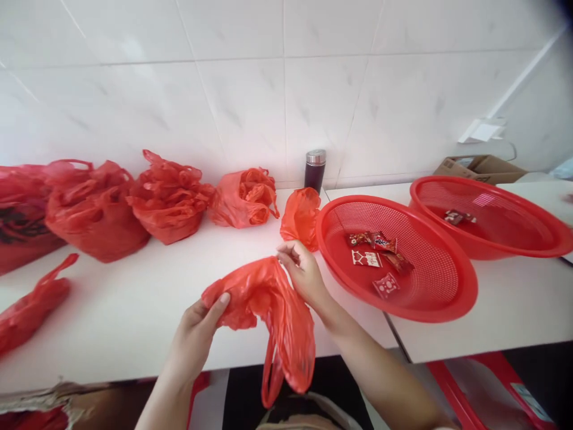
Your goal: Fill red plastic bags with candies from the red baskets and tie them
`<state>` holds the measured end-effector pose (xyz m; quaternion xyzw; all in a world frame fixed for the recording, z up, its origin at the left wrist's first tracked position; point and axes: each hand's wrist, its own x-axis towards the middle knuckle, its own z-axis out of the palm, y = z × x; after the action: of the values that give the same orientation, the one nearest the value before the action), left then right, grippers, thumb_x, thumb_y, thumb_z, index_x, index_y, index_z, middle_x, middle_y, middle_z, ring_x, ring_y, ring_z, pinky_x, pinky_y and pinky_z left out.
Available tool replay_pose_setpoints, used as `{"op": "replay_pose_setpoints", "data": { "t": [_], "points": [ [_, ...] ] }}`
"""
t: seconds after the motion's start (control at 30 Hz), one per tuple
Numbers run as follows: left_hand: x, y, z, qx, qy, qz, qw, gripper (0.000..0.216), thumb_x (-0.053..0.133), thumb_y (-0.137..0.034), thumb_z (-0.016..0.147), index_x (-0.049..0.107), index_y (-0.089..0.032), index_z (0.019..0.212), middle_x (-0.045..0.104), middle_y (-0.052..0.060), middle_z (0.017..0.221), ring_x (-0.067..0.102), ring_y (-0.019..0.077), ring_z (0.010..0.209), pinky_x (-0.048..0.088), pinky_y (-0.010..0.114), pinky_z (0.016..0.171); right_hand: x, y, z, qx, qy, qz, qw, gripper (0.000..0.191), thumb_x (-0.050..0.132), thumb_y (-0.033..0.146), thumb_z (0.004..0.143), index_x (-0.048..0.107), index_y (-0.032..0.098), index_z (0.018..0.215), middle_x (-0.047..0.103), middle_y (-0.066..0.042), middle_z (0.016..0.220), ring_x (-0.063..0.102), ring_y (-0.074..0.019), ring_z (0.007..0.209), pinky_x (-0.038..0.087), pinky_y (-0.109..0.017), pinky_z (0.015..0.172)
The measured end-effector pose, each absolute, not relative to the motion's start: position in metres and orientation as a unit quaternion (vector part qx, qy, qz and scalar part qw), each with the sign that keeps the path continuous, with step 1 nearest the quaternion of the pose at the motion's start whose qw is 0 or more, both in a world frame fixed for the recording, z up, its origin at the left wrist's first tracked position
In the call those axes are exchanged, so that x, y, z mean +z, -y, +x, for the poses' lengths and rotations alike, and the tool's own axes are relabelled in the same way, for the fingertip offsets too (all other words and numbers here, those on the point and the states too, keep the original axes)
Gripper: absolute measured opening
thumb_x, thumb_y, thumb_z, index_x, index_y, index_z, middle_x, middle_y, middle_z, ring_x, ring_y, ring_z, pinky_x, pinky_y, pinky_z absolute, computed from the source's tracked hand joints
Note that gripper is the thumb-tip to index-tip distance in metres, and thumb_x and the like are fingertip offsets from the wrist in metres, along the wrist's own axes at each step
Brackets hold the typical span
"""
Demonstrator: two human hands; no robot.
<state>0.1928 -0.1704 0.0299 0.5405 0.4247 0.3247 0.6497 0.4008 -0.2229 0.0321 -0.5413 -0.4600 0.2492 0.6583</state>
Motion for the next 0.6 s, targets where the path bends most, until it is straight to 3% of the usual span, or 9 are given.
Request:
{"op": "replay_pose_setpoints", "data": {
  "t": [0.13,0.2,0.3,0.43,0.53,0.6],
  "points": [
    [0.036,0.17,0.191,0.398,-0.406,0.446,0.692,0.027,0.074,-0.033,0.075,0.072,-0.016,0.096,0.075,0.005,0.091,0.068,0.0186,0.085,0.055,0.024,0.074,0.07,0.249,0.395,0.213,0.483,-0.553,0.644,0.017,0.054,0.036,0.091,0.058,0.025,0.104,0.062,-0.003,0.107,0.057,-0.0178,0.104,0.043,-0.036,0.094],
    [0.038,0.17,0.192,0.418,-0.387,0.392,0.723,0.021,0.074,-0.029,0.075,0.072,-0.016,0.091,0.075,0.004,0.09,0.068,0.0168,0.083,0.057,0.023,0.073,0.084,0.266,0.393,0.213,0.513,-0.552,0.622,0.029,0.06,0.038,0.089,0.055,0.029,0.116,0.058,-0.002,0.121,0.052,-0.0188,0.116,0.039,-0.037,0.101],
    [0.04,0.167,0.191,0.45,-0.371,0.318,0.747,0.016,0.073,-0.024,0.076,0.072,-0.015,0.089,0.075,0.005,0.093,0.069,0.0154,0.081,0.058,0.023,0.073,0.083,0.283,0.393,0.241,0.519,-0.559,0.6,0.033,0.056,0.04,0.091,0.052,0.032,0.122,0.054,-0.002,0.129,0.048,-0.0193,0.123,0.036,-0.039,0.106],
    [0.035,0.167,0.188,0.484,-0.369,0.263,0.749,0.014,0.072,-0.019,0.076,0.072,-0.014,0.089,0.075,0.007,0.098,0.07,0.0164,0.084,0.06,0.025,0.072,0.054,0.287,0.392,0.278,0.433,-0.556,0.653,0.026,0.043,0.044,0.096,0.056,0.028,0.111,0.058,-0.005,0.12,0.053,-0.0206,0.116,0.042,-0.041,0.099],
    [0.032,0.177,0.192,0.477,-0.367,0.251,0.758,0.014,0.073,-0.018,0.075,0.072,-0.013,0.088,0.075,0.007,0.095,0.07,0.0168,0.081,0.06,0.024,0.069,0.037,0.283,0.381,0.37,0.417,-0.547,0.625,0.039,0.061,0.043,0.087,0.049,0.03,0.122,0.055,-0.006,0.125,0.056,-0.0214,0.11,0.048,-0.039,0.089],
    [0.029,0.185,0.194,0.446,-0.369,0.247,0.777,0.015,0.075,-0.017,0.073,0.072,-0.013,0.087,0.075,0.007,0.093,0.071,0.0174,0.079,0.06,0.023,0.067,0.034,0.278,0.374,0.428,0.414,-0.536,0.598,0.052,0.069,0.037,0.08,0.046,0.031,0.126,0.06,-0.005,0.116,0.062,-0.0193,0.094,0.052,-0.035,0.078]
  ]
}}
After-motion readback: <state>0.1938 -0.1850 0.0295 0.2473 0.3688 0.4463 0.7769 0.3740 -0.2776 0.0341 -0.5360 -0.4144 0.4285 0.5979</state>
